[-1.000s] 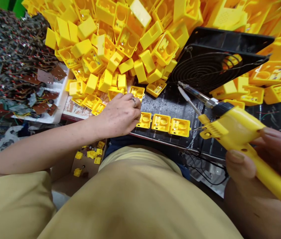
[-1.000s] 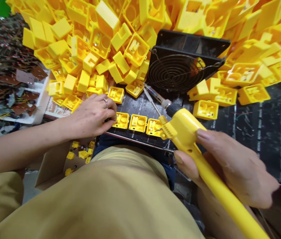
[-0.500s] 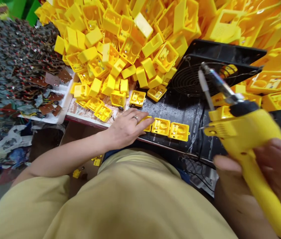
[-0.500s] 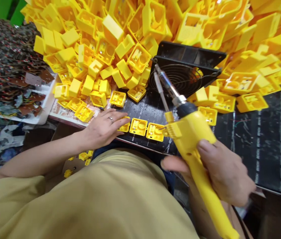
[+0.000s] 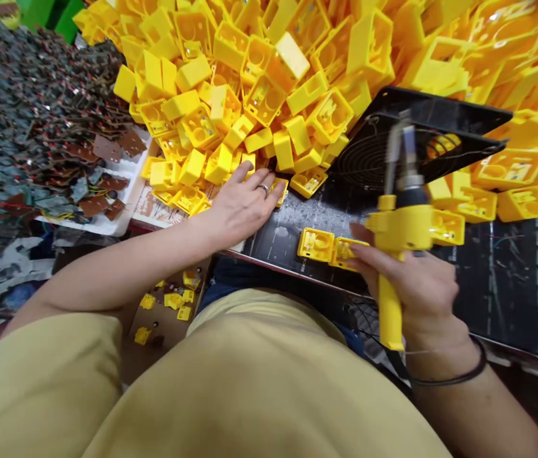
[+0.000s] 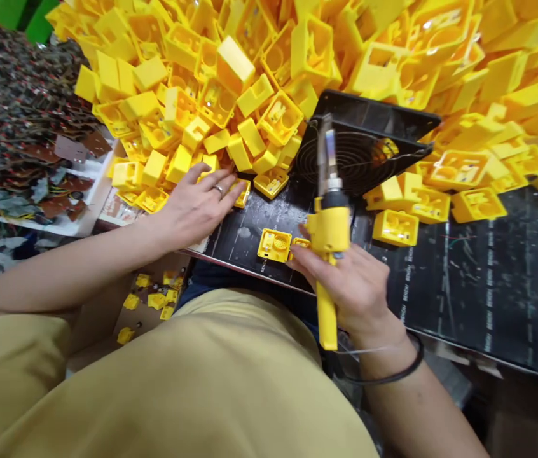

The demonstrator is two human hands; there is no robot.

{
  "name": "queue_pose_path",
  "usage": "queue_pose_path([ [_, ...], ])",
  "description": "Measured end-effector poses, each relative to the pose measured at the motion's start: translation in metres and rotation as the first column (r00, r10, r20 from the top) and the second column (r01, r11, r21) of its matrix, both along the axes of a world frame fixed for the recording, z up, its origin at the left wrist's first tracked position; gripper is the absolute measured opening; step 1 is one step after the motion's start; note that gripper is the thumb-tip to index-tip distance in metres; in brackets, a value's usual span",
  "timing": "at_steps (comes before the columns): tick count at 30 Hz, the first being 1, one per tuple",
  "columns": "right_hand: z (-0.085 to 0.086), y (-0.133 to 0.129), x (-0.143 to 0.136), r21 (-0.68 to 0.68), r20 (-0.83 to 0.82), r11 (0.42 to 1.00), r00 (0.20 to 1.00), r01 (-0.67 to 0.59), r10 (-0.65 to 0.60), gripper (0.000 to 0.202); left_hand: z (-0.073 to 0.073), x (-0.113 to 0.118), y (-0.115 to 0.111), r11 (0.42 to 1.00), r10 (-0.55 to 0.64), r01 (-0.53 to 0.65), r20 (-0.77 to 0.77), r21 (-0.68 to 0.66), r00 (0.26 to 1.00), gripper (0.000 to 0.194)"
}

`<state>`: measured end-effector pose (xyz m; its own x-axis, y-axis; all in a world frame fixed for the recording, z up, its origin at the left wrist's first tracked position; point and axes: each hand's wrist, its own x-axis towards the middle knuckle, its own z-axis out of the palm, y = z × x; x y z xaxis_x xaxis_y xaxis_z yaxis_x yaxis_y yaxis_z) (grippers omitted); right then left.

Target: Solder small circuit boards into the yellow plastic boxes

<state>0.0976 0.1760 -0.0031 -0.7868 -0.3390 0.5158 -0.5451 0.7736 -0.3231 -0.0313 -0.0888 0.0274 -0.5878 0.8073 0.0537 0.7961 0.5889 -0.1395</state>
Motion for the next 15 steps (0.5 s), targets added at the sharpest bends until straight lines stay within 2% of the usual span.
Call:
queue_pose_path([
  [1,0.000,-0.005,-0.006,0.017,-0.011,0.999,1.000,-0.029,0.029,0.037,-0.011,0.001,0.008,1.000,0.020,-0.020,-0.031,0.001,0.999,0.047],
  [3,-0.003,-0.014,-0.016,0.045,-0.054,0.994,0.994,-0.095,0.097,0.038,-0.023,0.007,0.014,1.000,-0.005,0.006,-0.097,0.005,0.995,0.044],
  [6,-0.009,-0.020,-0.022,0.061,-0.119,0.985,0.979,-0.159,0.165,0.043,-0.020,0.024,0.006,0.987,-0.141,0.154,-0.197,0.054,0.970,0.036],
  [8,-0.013,-0.019,-0.023,0.055,-0.127,0.986,0.979,-0.155,0.161,0.047,-0.012,0.029,-0.004,0.974,-0.138,0.173,-0.216,0.148,0.966,0.034],
  [9,-0.015,-0.017,-0.023,0.052,-0.135,0.988,0.979,-0.148,0.154,0.049,-0.007,0.028,-0.009,0.974,-0.090,0.131,-0.216,0.185,0.972,0.035],
  [11,-0.018,-0.014,-0.024,0.052,-0.149,0.989,0.979,-0.136,0.142,0.051,0.002,0.021,-0.020,0.982,0.067,-0.028,-0.207,0.186,0.976,0.035],
  [13,-0.020,-0.012,-0.024,0.061,-0.159,0.991,0.979,-0.119,0.127,0.051,0.007,0.012,-0.030,0.980,0.190,-0.174,-0.192,0.097,0.963,0.034],
  [15,-0.021,-0.011,-0.024,0.069,-0.169,0.993,0.980,-0.098,0.109,0.052,0.008,0.004,-0.038,0.974,0.224,-0.224,-0.174,0.021,0.959,0.039],
])
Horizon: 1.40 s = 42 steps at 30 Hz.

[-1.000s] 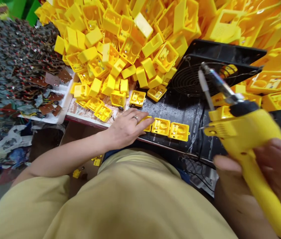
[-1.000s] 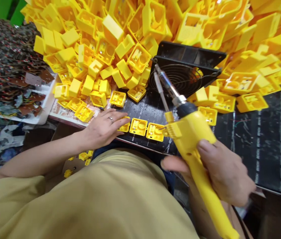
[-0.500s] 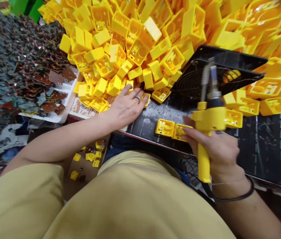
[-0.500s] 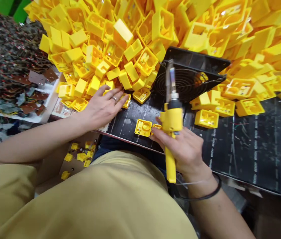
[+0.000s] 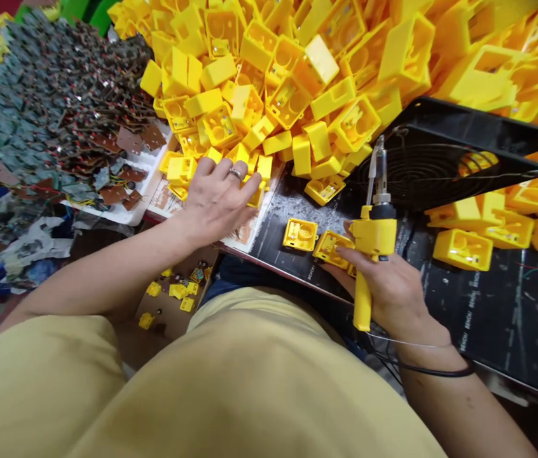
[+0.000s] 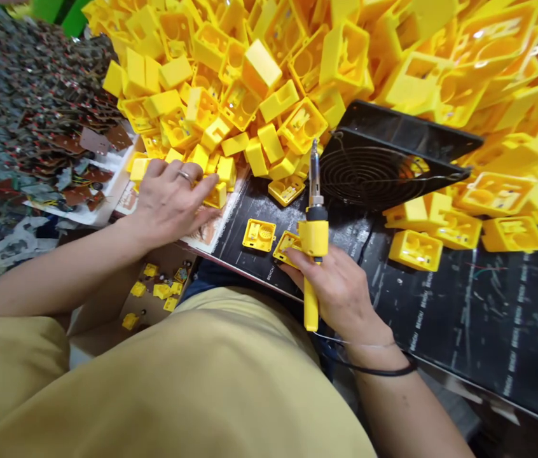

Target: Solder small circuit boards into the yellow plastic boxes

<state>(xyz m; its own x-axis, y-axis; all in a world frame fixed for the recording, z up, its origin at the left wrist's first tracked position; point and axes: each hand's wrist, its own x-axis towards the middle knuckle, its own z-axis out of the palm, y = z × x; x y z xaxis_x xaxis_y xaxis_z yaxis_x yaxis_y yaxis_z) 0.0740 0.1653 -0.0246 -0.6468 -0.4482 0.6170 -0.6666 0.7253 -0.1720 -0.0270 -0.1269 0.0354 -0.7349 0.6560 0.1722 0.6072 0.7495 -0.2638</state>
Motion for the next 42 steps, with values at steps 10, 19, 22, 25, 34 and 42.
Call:
queue_pose_path([
  [10,0.018,-0.033,-0.017,0.064,0.024,0.997,0.998,-0.053,0.051,0.037,-0.009,-0.004,-0.016,0.831,-0.555,0.540,0.131,0.132,0.821,0.030],
  [19,0.012,-0.031,-0.018,0.076,0.112,0.992,0.989,-0.101,0.093,0.039,-0.017,0.016,-0.018,0.833,-0.429,0.360,0.080,0.421,0.900,0.038],
  [22,0.014,-0.031,-0.019,0.055,0.131,0.989,0.983,-0.138,0.130,0.043,-0.034,0.031,0.001,0.917,-0.268,0.250,0.018,0.310,0.963,0.044],
  [25,0.016,-0.031,-0.023,0.071,0.156,0.983,0.975,-0.171,0.159,0.042,-0.044,0.038,0.012,0.882,-0.336,0.328,-0.037,0.339,0.941,0.034],
  [34,0.014,-0.025,-0.025,0.115,0.082,0.981,0.986,-0.153,0.144,0.048,-0.036,-0.009,-0.066,0.869,-0.494,0.493,0.004,0.047,0.869,0.056],
  [42,0.001,-0.019,-0.028,0.117,0.028,0.989,0.996,-0.089,0.086,0.053,-0.053,-0.044,-0.030,0.859,-0.497,0.502,-0.078,0.100,0.864,0.062],
])
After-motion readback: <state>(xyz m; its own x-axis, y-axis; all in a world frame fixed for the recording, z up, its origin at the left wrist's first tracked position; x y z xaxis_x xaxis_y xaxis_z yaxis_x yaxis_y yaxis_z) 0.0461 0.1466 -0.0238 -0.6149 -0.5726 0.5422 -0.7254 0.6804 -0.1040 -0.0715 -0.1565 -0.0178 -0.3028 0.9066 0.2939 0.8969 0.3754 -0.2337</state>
